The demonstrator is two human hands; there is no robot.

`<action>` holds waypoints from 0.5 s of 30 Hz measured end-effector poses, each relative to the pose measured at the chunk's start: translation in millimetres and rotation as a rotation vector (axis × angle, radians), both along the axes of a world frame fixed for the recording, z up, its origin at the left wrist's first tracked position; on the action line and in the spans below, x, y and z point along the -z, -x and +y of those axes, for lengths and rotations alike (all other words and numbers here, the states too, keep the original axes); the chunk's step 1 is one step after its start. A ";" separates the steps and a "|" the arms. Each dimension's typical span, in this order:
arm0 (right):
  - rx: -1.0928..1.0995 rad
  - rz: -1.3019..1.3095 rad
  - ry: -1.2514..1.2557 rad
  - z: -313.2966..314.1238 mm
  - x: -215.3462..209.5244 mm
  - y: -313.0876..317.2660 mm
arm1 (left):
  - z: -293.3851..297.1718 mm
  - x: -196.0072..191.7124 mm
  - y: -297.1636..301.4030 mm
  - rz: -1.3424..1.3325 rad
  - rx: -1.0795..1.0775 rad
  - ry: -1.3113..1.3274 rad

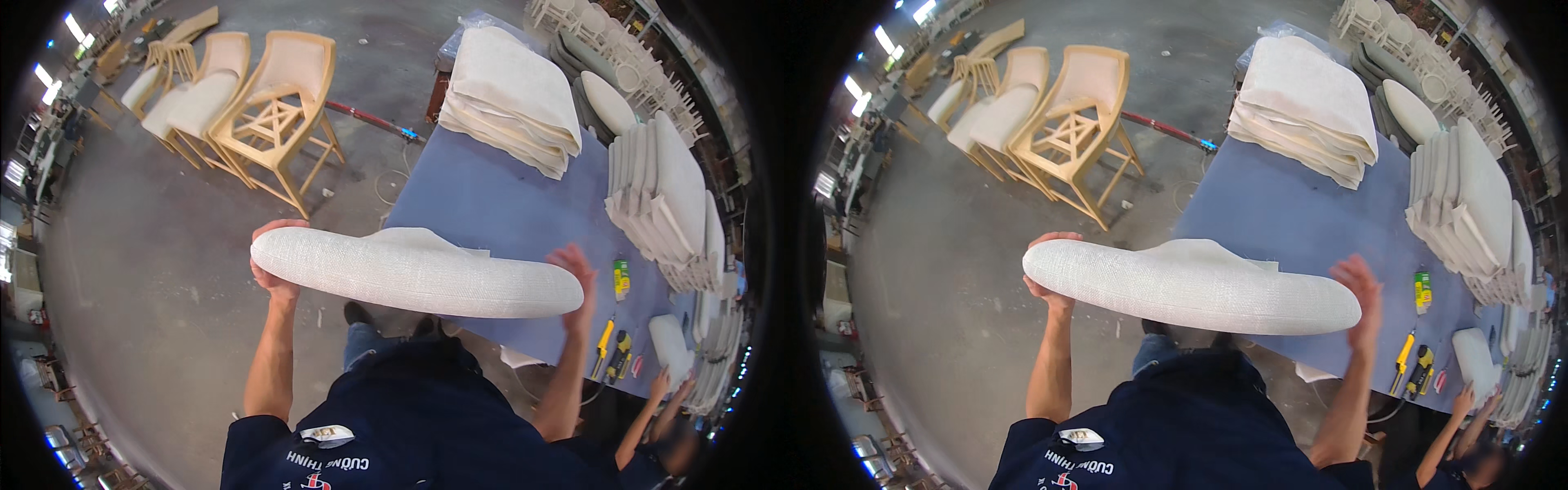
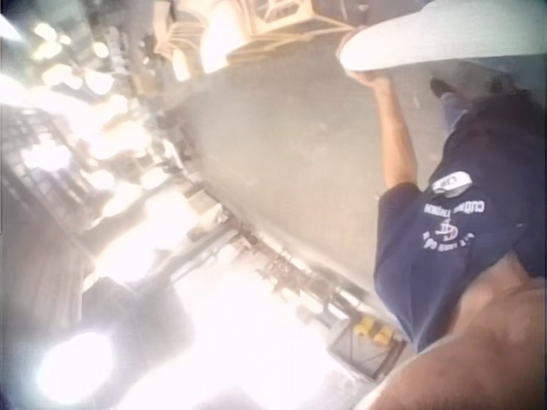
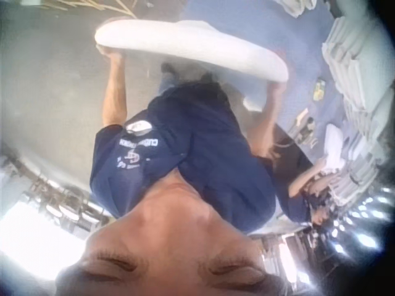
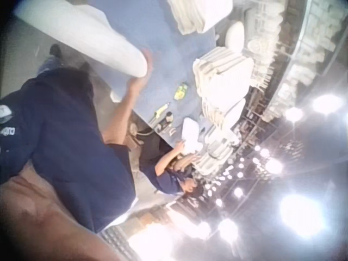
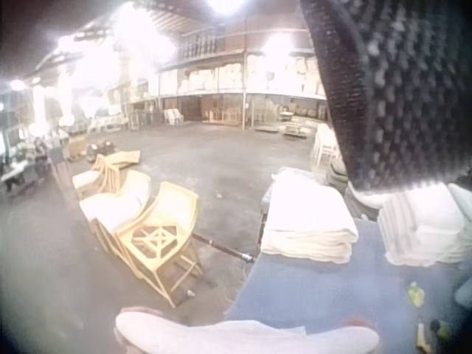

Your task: The person covers a foam cushion with white fabric, smooths it, and secures the edges using a staple gun. They then trim excess fabric with a utility knife and place the finished cushion on a stack.

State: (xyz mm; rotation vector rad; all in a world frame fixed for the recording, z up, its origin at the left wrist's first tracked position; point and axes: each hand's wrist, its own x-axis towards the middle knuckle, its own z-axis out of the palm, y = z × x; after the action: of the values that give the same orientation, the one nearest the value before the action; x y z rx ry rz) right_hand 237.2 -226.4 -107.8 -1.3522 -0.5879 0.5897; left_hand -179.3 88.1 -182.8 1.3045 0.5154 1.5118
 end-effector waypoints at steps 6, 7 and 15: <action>0.069 0.260 -0.361 21.5 74.6 38.1 | -31.9 -29.4 1.9 0.037 -0.125 -0.048; 0.082 0.302 -0.422 21.0 76.5 29.6 | -41.6 -38.1 -2.3 0.013 -0.145 -0.035; 0.392 -0.244 -0.573 33.3 -62.7 -98.7 | -129.1 -115.6 -54.6 -0.111 0.162 0.032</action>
State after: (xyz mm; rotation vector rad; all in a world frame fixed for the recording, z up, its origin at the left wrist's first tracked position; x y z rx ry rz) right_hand 335.9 -193.0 -45.1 -0.9552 -0.6076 -0.0716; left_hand -124.7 -41.0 -67.2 1.2004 0.3525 1.4266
